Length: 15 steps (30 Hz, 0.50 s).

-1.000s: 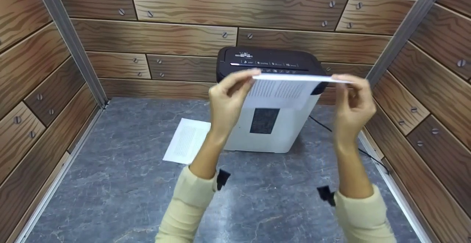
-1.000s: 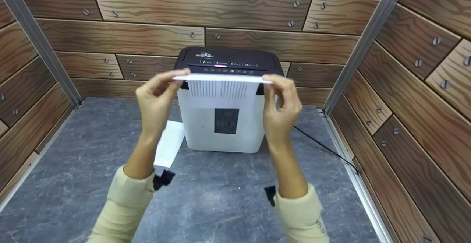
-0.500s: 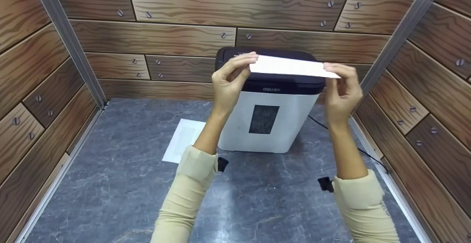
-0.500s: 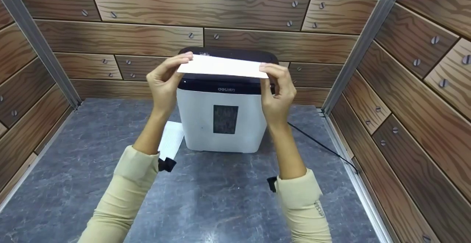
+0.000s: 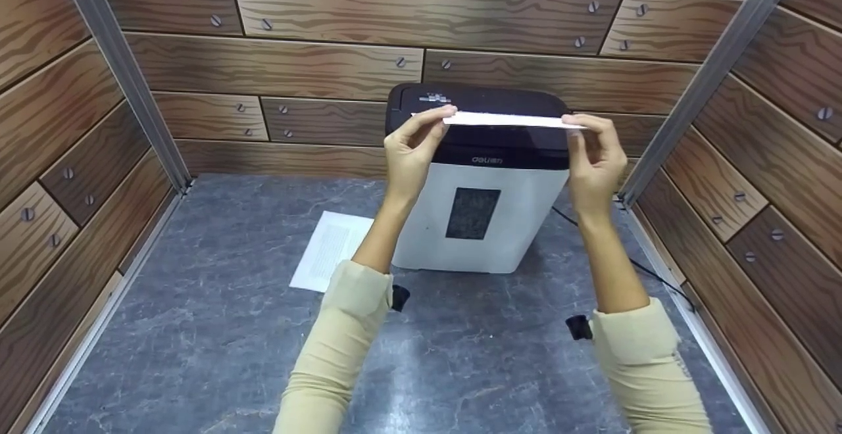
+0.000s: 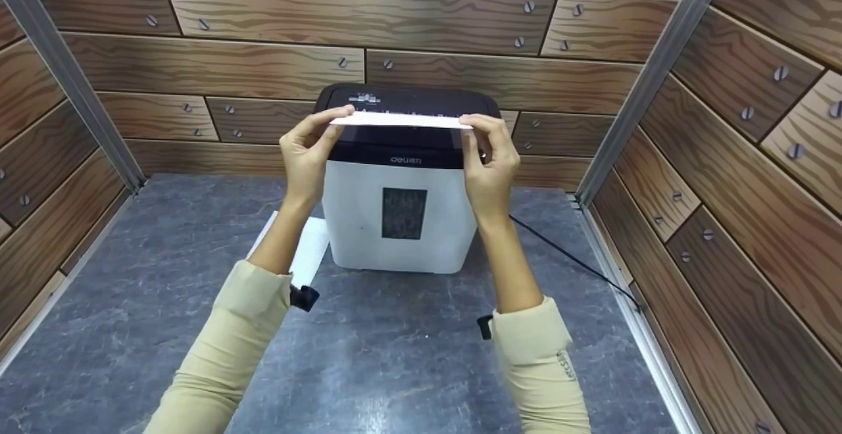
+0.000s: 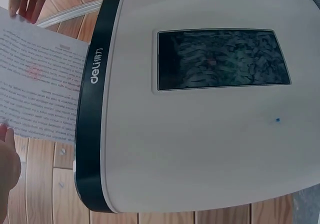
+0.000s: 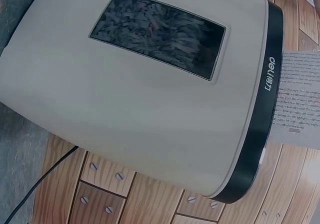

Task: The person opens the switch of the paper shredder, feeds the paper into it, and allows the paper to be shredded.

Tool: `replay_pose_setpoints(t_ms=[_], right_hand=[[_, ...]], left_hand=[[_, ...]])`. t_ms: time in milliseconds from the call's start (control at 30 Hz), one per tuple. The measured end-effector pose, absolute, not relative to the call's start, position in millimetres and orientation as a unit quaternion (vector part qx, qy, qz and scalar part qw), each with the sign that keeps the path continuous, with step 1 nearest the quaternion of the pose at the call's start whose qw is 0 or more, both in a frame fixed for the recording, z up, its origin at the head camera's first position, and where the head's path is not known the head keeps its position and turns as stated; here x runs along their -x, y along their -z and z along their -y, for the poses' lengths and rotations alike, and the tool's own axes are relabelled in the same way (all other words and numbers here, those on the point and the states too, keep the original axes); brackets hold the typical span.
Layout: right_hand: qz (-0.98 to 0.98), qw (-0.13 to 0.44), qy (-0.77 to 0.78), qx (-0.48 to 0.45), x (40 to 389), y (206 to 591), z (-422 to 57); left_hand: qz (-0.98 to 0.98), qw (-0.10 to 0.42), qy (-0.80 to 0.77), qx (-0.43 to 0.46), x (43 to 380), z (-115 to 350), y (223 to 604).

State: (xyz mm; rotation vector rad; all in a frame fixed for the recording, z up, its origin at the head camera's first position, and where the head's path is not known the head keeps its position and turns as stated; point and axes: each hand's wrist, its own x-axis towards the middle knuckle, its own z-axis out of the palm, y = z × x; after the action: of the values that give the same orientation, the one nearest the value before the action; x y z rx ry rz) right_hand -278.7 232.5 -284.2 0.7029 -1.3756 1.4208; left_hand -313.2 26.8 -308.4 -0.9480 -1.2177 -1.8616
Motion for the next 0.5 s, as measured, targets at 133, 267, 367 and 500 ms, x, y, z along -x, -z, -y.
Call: replay_pose_setpoints(t_ms=[133,267,367,500], right_hand=[[0.577,0.495,-0.585,-0.282,281,285,-233],[0.587,0.494,-0.583,-0.268,282,287,-233],[0.609,0.496,-0.567,-0.251,282,289,-233],[0.644,0.492,-0.544,-0.218,281,292,-234]], left_hand=[[0.481,0.345,0.727,0.348,313,-28,309],[0.507,0.335,0.728,0.318,304,-28,304],[0.539,0.331,0.719,0.286,297,-28,299],[0.573,0.331,0.707,0.252,305,-29,307]])
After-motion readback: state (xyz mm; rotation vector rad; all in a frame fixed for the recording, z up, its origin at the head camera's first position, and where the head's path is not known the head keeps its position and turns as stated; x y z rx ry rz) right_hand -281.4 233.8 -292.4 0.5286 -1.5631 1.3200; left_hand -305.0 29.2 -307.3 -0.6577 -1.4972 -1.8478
